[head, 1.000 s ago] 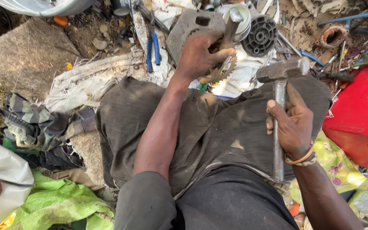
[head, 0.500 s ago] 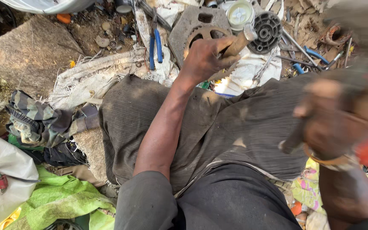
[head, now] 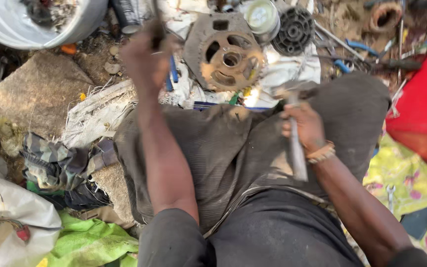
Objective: The person sits on the ground and uses a hammer and a metal rod to repeatedly strike a circular metal component resting on a stone block. The person also uses a wrench to adjust or hold the component during the process.
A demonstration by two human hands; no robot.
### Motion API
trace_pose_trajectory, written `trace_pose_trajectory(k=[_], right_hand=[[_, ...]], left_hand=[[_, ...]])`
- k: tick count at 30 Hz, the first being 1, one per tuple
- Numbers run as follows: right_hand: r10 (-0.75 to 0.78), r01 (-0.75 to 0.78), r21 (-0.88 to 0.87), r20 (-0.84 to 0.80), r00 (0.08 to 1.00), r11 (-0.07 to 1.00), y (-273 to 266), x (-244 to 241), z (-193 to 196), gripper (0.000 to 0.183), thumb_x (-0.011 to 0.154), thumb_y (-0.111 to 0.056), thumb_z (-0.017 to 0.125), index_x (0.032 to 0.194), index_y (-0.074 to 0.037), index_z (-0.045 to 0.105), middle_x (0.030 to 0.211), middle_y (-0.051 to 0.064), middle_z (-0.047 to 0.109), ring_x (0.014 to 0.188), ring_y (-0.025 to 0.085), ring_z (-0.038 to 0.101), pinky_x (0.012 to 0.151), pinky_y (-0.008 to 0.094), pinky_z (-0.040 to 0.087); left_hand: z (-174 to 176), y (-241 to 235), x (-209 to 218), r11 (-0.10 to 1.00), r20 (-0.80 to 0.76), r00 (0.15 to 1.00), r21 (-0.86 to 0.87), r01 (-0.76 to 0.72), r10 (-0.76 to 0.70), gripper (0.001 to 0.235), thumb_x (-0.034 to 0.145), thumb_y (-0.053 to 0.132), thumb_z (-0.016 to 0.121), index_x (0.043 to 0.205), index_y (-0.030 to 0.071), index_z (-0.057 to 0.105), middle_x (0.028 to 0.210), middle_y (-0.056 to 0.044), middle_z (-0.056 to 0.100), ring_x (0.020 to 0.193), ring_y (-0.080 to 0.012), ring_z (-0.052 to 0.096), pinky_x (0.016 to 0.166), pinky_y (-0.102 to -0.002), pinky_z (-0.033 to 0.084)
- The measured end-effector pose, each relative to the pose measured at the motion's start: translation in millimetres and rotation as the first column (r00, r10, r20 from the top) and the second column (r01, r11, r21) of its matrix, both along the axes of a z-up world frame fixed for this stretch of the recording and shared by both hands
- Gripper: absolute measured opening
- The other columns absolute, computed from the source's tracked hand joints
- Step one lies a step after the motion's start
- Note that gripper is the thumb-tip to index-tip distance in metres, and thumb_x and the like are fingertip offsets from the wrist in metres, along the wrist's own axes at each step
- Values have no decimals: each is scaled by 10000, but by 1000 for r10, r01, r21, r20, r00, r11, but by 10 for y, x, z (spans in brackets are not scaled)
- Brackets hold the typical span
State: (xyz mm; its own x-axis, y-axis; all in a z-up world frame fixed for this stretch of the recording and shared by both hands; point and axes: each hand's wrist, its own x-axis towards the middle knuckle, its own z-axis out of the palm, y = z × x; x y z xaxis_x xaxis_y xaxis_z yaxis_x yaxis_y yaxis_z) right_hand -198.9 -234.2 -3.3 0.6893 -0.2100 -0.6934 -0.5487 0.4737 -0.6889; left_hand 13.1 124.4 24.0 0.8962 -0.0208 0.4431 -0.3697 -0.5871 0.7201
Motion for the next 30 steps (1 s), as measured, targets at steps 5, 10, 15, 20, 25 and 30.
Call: trace_pose_trajectory(k=[5,10,15,20,25,30], right_hand=[[148,-129,206,-82,985,970,273,-35,-705,177,956,-224,674,1026,-64,646,838,69,641,629,191,628,566,354,534],[809,-251,-963,-224,543,-98,125,248,-237,176,877,-195,657,969,-51,702,1056,218,688,861,413,678,742,496,548],[432,-709,-616,-774,463,-344,-575,1238,-123,266,978,-241,590,1053,-24,725,1006,259,747,931,426,730,828,544,568],[360,-794,-530,-833,420,-298,-677,1556,-577,598,953,-339,675,1355,63,492,1006,314,718,954,472,703,822,546,567],[413,-752,-632,-745,523,-188,-854,1455,-957,917,872,-281,757,1526,82,227,1044,334,672,958,497,667,825,557,542],[416,-390,-916,-393,820,-96,-892,1497,-792,710,879,-67,727,1459,108,357,1010,286,697,929,456,678,818,534,556]], left_hand=[[13,523,-168,940,-232,918,189,-283,323,212,856,75,843,1050,15,780,915,-111,788,758,-202,757,722,-364,599],[-294,490,-74,837,-131,876,386,-387,465,258,806,144,831,1037,41,782,965,-127,786,845,-239,762,787,-392,591],[-296,94,-190,993,-529,845,111,-28,83,245,915,149,778,1143,66,745,1074,-120,759,975,-272,753,874,-401,576],[-12,-443,-611,922,-601,769,134,364,-217,793,625,149,938,1352,132,624,1462,-222,484,1345,-421,473,1096,-482,426],[-118,-519,-587,932,-337,881,23,361,-333,881,633,145,967,1412,102,559,1562,-218,382,1414,-483,425,1178,-507,410],[-203,-514,-443,908,-460,833,120,401,-307,876,601,130,953,1397,106,587,1535,-216,438,1379,-474,458,1128,-499,425]])
